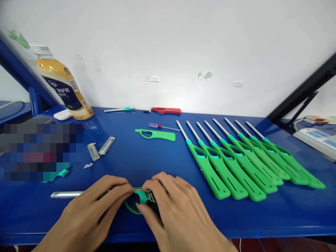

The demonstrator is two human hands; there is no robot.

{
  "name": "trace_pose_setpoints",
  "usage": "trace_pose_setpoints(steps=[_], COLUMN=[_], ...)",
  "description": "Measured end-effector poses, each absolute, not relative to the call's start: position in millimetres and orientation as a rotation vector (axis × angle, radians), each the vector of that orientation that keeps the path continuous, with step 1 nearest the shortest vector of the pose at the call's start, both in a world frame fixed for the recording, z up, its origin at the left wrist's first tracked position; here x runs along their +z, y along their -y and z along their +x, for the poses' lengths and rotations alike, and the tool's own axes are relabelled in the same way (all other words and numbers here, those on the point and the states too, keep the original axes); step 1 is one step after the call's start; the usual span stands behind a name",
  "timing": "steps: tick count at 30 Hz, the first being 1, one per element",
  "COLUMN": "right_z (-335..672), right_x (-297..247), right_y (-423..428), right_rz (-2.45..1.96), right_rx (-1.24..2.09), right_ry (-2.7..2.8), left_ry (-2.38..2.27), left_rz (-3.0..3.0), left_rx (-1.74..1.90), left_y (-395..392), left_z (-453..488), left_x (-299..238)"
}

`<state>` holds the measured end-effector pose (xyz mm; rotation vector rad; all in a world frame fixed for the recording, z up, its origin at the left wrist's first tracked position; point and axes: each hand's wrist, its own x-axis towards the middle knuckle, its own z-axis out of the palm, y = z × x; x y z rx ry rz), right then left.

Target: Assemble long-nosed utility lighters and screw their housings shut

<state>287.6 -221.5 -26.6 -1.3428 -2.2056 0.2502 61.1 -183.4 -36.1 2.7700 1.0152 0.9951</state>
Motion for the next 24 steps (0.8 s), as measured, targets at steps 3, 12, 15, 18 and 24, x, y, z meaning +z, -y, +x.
trace_pose_setpoints(steps=[3, 12, 15, 18, 24], right_z=[289.3, 320.6, 321.5, 318.8, 317.6], right_x=[-25.5, -29.2, -32.8, -34.2, -35.4], right_y=[222.0, 231.2, 231.0, 229.9, 231.3], right_rz=[-1.346, -1.286, -1.232, -1.217, -1.226], right_rx=[0.261, 0.296, 0.284, 0.238, 0.154], right_ry=[2.197, 2.105, 2.118, 2.135, 2.136], left_ry=[-1.015, -1.007, -0.981, -0.969, -0.971], left_rz=[2.776, 2.773, 2.802, 2.85, 2.885], left_rx=[1.016, 1.03, 0.934, 0.885, 0.922], left_y=[183.6, 186.6, 187.1, 187.5, 188.2], left_z=[60.4, 61.5, 58.8, 54.3, 52.7], left_x=[-35.2, -41.6, -42.4, -43.5, -46.3])
